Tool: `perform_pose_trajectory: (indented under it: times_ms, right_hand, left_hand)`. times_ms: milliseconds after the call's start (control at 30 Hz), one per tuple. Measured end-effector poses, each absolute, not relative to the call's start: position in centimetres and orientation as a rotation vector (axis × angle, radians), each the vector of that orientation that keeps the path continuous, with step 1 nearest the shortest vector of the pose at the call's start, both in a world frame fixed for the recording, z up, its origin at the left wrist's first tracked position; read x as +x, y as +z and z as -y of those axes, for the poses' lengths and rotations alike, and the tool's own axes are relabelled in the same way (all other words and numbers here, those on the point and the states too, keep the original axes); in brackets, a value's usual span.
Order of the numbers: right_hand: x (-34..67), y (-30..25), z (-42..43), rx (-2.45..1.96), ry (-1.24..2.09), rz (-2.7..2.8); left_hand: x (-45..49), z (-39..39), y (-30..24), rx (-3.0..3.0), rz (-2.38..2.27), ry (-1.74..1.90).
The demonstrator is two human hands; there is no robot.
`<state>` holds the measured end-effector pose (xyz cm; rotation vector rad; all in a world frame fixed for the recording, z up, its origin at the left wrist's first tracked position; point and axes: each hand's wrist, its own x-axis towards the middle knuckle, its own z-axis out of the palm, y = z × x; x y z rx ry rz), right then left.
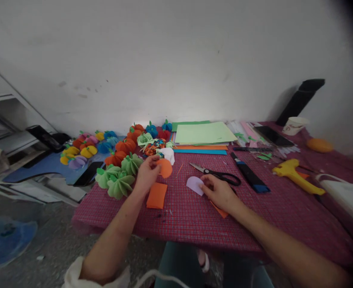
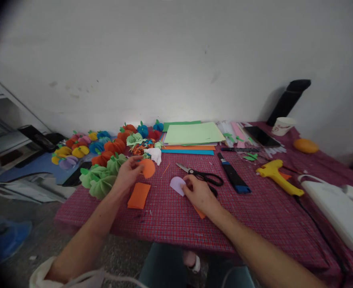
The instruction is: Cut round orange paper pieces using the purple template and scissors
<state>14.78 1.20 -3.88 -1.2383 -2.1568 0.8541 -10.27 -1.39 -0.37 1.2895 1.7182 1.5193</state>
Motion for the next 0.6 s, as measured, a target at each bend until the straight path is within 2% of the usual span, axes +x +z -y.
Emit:
perform_pose_trajectory:
  times_ms: [133,200,367,600]
  right_hand:
    - [14.7,-1.2,-0.8,-1.330,0.207,2.401]
    - [13.7,0.4,-1.2,-1.224,0.073,2.489]
    - [6.7,2.4,-3.6,-0.839,0.300,2.730]
    - [-1.7,-0.9,-5.4,-0.793,0.622,2.627]
  left_hand:
    - [-13.2,0.0,-0.1,1.179,-1.824,1.862]
    - [-13.8,-0.3,-0.5,1.162,-1.878,1.932]
    - [-13.6,0.5,-0.4,1.275,-2.039,2.000]
    - [-13.7,0.9,-0.3,1.247,-2.083,1.940]
